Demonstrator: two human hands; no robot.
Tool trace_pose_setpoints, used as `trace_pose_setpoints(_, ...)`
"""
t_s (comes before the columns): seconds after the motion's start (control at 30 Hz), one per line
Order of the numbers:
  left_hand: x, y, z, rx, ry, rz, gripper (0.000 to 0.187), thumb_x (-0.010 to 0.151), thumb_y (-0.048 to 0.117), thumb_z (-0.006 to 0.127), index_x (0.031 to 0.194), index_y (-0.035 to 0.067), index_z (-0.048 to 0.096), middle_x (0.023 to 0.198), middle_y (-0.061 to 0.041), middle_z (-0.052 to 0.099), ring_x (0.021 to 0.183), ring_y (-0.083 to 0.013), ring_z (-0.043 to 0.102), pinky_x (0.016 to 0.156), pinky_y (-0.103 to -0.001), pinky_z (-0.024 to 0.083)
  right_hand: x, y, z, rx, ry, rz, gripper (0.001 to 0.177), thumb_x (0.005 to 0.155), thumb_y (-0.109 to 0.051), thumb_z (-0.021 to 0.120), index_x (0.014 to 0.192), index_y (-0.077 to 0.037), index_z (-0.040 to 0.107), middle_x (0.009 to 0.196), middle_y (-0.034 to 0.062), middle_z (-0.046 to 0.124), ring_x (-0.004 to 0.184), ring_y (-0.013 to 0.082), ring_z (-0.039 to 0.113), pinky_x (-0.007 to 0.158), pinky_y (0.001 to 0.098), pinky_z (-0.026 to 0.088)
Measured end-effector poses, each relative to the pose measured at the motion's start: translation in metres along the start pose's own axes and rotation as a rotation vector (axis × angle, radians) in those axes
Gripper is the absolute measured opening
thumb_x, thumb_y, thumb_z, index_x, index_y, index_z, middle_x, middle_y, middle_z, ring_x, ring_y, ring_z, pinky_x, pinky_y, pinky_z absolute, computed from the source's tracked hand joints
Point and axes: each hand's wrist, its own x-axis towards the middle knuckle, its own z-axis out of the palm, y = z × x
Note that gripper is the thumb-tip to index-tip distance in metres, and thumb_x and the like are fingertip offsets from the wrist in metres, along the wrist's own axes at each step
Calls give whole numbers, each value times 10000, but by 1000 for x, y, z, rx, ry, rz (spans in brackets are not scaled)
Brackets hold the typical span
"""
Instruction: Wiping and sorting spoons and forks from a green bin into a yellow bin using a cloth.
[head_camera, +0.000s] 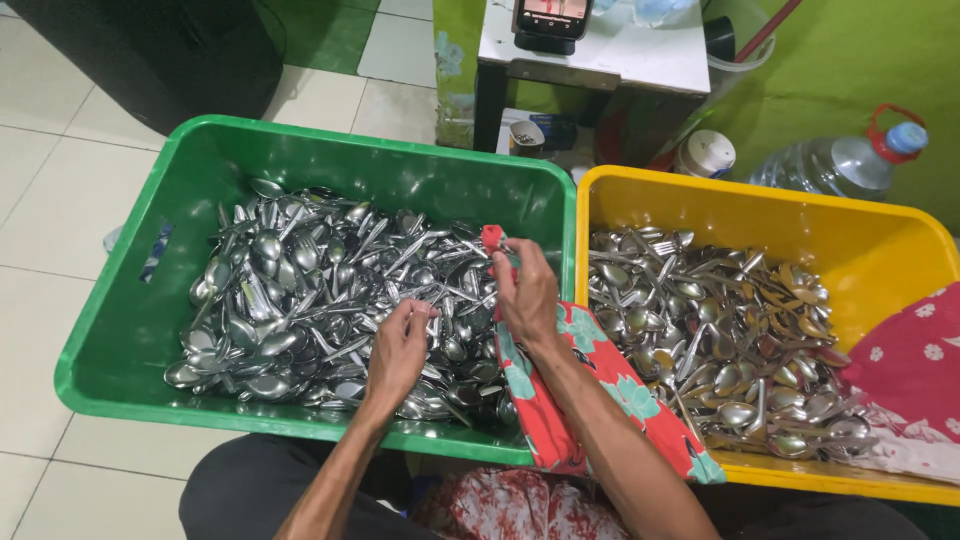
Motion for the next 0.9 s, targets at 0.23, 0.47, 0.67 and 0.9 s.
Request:
trace_pose_setpoints(0.23, 17, -31, 11, -428, -186, -153, 196, 1058, 160, 377, 1039, 47, 536, 618, 74, 352, 424, -24, 312, 353, -166, 289, -3, -2, -1, 16, 18, -42, 238, 1055, -192, 538, 1186, -17, 634, 948, 155, 648, 851, 302, 686, 737, 399, 571)
trace_pose_setpoints(0.47, 16, -34, 21, -499, -271, -168, 292, 1100, 193, 278, 882, 136, 463, 584, 81, 317, 395, -29, 274, 326, -164, 261, -19, -17, 9, -202, -143, -378, 281, 1045, -327, 555, 1204, -134, 683, 897, 43, 518, 685, 178, 630, 552, 283, 571)
trace_pose_setpoints(0.67, 21, -40, 25, -464, -276, -85, 309, 1122, 219, 260, 875, 154, 434, 596, 62, 324, 396, -44, 305, 331, -177, 302, -10, -28, 3, -83, -66, -242, 215, 1035, -223, 588, 1116, -84, 731, 844, 44, 559, 617, 130, 585, 506, 242, 534)
trace_pose_setpoints(0.9, 23, -46, 21, -505, -351, -66, 322, 1133, 252, 252, 866, 163, 408, 599, 58, 285, 368, -65, 286, 310, -185, 283, -4, -20, -7, 198, -50, -23, 244, 1047, -175, 564, 1124, -18, 734, 807, 80, 565, 670, 184, 570, 604, 342, 486)
